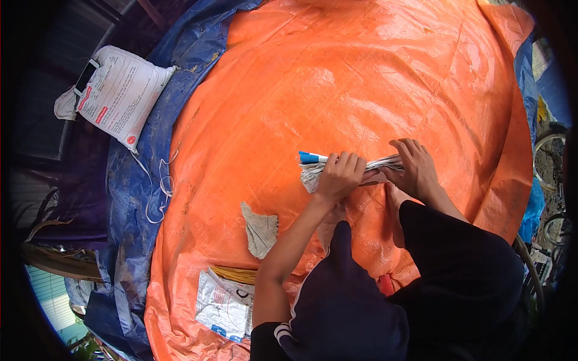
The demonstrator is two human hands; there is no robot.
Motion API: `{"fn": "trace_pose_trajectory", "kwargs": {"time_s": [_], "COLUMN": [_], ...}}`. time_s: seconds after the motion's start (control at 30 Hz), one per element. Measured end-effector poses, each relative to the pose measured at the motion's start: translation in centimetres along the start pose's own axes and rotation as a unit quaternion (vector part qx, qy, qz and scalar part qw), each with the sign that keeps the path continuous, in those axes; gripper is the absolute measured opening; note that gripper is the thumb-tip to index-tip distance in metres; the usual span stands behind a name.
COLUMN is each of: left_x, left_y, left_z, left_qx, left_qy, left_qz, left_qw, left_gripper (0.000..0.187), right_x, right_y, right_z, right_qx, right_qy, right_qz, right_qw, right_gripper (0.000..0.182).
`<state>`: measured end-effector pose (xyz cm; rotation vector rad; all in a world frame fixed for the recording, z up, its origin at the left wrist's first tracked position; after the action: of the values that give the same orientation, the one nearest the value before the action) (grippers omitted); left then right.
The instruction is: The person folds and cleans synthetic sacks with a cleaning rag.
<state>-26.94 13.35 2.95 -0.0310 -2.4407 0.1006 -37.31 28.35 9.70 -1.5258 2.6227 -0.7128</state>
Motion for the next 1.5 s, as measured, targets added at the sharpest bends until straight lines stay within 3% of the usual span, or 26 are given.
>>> {"fn": "trace_pose_trajectory", "kwargs": {"time_s": [0.1,0.13,0.23,0.43,0.63,0.83,1.07,1.23,1.3,1.37,1.4,1.43,1.5], "left_x": [-0.2,-0.2,-0.2,-0.7,-1.2,0.7,2.0,1.8,1.3,0.2,-0.4,-1.3,-3.1], "left_y": [0.1,0.2,0.1,-0.1,-0.3,-1.6,-3.1,-3.3,-4.0,-5.1,-5.7,-6.2,-6.8], "left_z": [0.1,0.1,0.1,0.3,0.2,-2.1,-2.9,0.2,2.6,5.7,7.0,8.4,10.8], "left_qx": [0.012,0.012,0.011,0.0,0.005,-0.016,-0.049,-0.153,-0.166,-0.157,-0.157,-0.148,-0.129], "left_qy": [-0.002,0.001,0.007,0.008,0.005,0.04,0.035,-0.103,-0.173,-0.246,-0.281,-0.29,-0.308], "left_qz": [-0.012,-0.015,-0.018,-0.023,-0.019,-0.026,-0.039,-0.15,-0.194,-0.224,-0.237,-0.244,-0.257], "left_qw": [1.0,1.0,1.0,1.0,1.0,0.999,0.997,0.971,0.951,0.93,0.917,0.913,0.907], "left_gripper": [0.045,0.046,0.047,0.047,0.047,0.054,0.059,0.059,0.061,0.061,0.063,0.063,0.062], "right_x": [-1.7,-2.2,-2.8,-2.7,-2.7,-2.3,-1.5,1.9,3.3,3.9,3.5,3.2,2.7], "right_y": [2.1,2.3,2.4,2.3,2.1,2.5,2.9,5.4,6.9,8.5,9.0,7.9,6.0], "right_z": [0.5,0.9,2.6,4.0,3.3,1.7,-0.1,1.7,4.2,7.7,9.5,10.0,11.8], "right_qx": [0.087,0.113,0.36,0.37,0.268,0.222,0.251,0.324,0.287,0.225,0.221,0.127,0.135], "right_qy": [0.02,0.007,-0.03,0.031,-0.029,0.015,0.047,0.031,0.005,0.014,0.036,0.07,0.049], "right_qz": [0.119,0.117,0.239,0.129,0.176,0.08,0.061,0.142,0.16,0.157,0.121,0.063,0.048], "right_qw": [0.989,0.987,0.901,0.919,0.947,0.972,0.965,0.935,0.945,0.961,0.967,0.987,0.988], "right_gripper": [0.067,0.067,0.066,0.054,0.032,0.033,0.033,0.029,0.034,0.041,0.054,0.061,0.07]}}
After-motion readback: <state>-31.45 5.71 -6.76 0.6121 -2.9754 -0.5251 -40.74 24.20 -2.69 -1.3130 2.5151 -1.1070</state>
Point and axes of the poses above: each hand's wrist, its own x-axis towards the middle knuckle, its own z-axis out of the palm, y = z × x, the point moved 3 cm from there along x, towards the middle knuckle, and after that the axes turned 9 degrees about x, right-handed, at the moved point
